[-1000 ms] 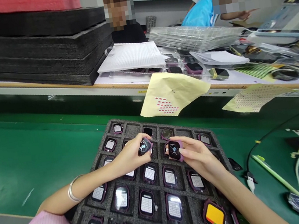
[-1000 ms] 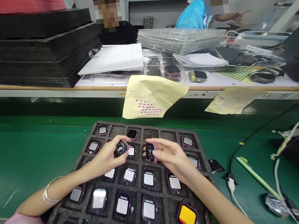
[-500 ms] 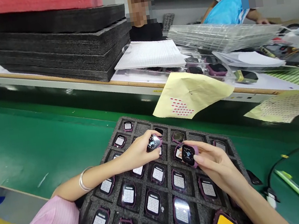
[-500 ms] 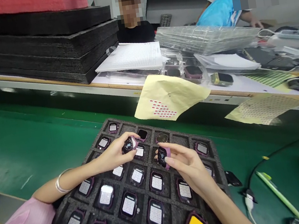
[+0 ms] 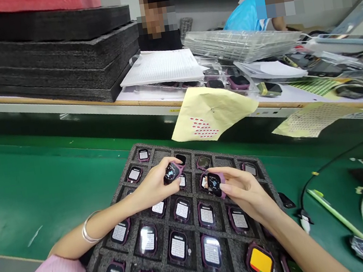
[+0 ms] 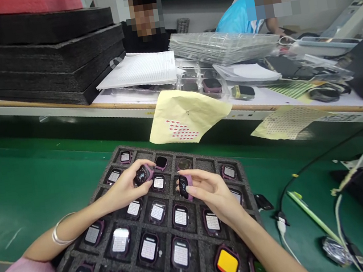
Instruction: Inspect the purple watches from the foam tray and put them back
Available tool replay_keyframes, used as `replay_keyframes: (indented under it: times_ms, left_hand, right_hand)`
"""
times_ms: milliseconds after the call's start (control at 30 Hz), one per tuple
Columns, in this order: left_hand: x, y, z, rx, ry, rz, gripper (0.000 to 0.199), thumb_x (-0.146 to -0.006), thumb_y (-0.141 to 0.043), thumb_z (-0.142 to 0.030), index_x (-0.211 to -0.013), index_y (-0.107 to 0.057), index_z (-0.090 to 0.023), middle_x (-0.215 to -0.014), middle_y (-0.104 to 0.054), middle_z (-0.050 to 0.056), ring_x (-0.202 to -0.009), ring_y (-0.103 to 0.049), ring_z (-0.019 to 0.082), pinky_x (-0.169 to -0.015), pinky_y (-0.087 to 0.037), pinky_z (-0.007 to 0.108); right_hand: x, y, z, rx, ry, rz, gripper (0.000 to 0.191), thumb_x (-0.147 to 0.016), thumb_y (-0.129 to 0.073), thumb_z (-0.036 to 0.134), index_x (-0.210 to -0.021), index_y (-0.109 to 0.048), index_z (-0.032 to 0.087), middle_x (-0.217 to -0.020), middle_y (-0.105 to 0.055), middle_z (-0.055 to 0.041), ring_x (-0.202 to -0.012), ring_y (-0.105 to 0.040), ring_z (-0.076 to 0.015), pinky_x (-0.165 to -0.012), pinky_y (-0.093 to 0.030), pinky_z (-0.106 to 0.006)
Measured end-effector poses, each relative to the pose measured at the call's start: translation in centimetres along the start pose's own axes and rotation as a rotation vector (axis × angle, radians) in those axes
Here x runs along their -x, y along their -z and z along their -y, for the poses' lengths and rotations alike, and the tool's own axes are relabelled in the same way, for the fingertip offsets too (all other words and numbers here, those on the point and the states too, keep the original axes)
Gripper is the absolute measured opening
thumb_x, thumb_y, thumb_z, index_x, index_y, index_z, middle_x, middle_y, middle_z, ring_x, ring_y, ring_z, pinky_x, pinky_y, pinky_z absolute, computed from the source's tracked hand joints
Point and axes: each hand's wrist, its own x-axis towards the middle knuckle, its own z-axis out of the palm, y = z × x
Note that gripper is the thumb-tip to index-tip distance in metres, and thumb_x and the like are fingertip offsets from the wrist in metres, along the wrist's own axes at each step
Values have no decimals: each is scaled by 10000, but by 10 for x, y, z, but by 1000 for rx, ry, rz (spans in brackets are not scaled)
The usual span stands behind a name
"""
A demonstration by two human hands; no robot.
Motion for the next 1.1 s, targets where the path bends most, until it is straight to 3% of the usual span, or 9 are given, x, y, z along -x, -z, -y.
replay_keyframes:
  times_ms: [167,467,667,967,1100]
  left_hand:
    - [-1,-1,2,-9,4,16,392,-805,-548,-172,-1189,-470,-193,-1067,-603,48,-985,-566,208,-897,-413,302]
    - [1,1,0,-19,13,13,324,-802,-530,-155,-1122,-489,-186,-1003,-583,40,-940,-550,199,-861,-416,295]
    - [0,1,1,-30,23,1,309,-793,-531,-175,-1099,-493,-188,-976,-582,37,-923,-552,203,-833,-427,295]
    - [3,2,-5,-12,-6,-32,328,-794,-531,-177,-1118,-483,-193,-1024,-566,39,-926,-537,194,-827,-420,285]
    - [3,2,-4,6,26,-30,294,-787,-544,-158,-1076,-510,-193,-982,-568,32,-925,-543,196,-840,-423,297]
  right_hand:
    - [-1,3,-5,0,2,22,366,-735,-770,323,-1083,-695,238,-1050,-682,-70,-930,-618,-224,-734,-505,-270]
    - [0,2,-6,15,5,58,355,-746,-764,307,-1085,-691,229,-1017,-689,-76,-887,-641,-228,-742,-513,-298]
    - [1,0,-2,3,2,15,359,-734,-774,309,-1075,-698,225,-969,-702,-72,-833,-642,-204,-709,-512,-276]
    - [4,1,2,20,-12,-7,393,-711,-782,335,-1075,-697,215,-959,-705,-82,-825,-648,-237,-691,-525,-313]
    - [6,-1,5,36,-19,-10,368,-730,-772,321,-1073,-697,213,-1026,-697,-84,-901,-643,-247,-768,-521,-334]
